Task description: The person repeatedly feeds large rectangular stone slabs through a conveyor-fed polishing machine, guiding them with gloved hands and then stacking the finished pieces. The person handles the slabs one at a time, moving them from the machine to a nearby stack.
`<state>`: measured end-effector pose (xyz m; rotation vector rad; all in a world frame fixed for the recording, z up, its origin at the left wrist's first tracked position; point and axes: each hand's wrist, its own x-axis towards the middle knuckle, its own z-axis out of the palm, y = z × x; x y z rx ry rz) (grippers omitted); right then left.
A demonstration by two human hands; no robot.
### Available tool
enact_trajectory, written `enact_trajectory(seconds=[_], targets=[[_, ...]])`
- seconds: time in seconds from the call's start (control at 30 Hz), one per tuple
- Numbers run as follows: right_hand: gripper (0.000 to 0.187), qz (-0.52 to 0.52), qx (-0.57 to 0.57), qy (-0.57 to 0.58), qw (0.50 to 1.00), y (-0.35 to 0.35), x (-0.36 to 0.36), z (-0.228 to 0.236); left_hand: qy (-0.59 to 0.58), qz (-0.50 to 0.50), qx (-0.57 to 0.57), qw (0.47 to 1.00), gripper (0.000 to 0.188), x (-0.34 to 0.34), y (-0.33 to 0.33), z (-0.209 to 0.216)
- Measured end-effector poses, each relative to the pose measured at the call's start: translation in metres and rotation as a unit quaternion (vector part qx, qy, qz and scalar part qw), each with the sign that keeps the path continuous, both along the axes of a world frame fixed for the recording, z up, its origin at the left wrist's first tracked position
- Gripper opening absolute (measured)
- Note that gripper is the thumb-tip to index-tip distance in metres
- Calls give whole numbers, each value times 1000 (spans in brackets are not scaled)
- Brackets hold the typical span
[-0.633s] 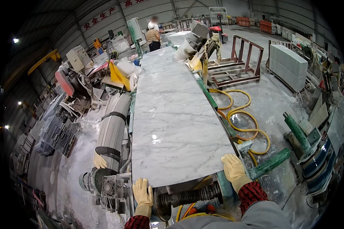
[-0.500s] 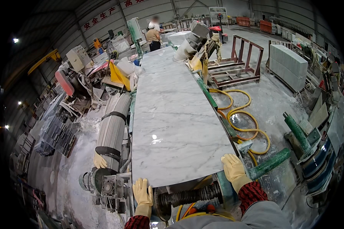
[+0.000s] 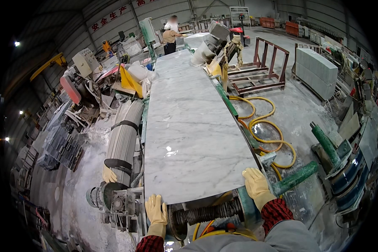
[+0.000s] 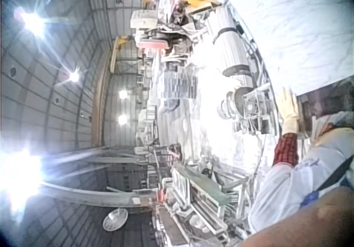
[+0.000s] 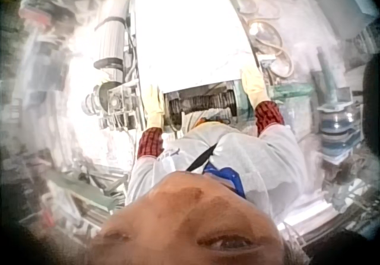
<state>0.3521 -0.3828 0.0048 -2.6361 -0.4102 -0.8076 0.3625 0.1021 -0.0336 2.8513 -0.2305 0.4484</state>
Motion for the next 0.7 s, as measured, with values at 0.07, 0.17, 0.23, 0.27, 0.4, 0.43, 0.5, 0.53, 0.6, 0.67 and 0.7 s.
enact_trajectory(seconds=[0.07,0.17,0.23,0.27,0.4,0.43,0.5,0.53,0.6,0.67,0.7], targets=[[25,3,-1,-9,1000,1,-1,2,-29,-2,23,999,47,-3,-1,2],[24,2,-6,-17,1000,2,-3,3,-45,-12,29,998,45,-2,-2,5],[24,1,-8,-10,1000,2,-3,1,-51,-13,34,998,45,-4,-1,4],[24,1,-11,-13,1000,1,-3,1,-59,-13,42,997,45,-3,-1,4],[26,-1,-20,-15,1000,1,-5,0,-68,-25,35,997,43,-5,-6,16],[27,-1,-21,-15,1000,1,-5,-1,-96,-32,39,994,42,-4,-5,12],[27,2,-22,-18,1000,2,-6,2,-89,-30,35,995,42,-6,-4,13],[27,3,-23,-20,1000,3,-7,4,-87,-29,33,995,41,-6,-5,13],[26,3,-14,-5,1000,1,-8,3,-74,-25,24,997,41,-7,-5,13],[26,0,-9,4,1000,0,-9,1,-63,-23,17,998,41,-9,-5,12],[26,-2,-8,6,1000,0,-9,-1,-65,-21,21,997,41,-9,-5,11]])
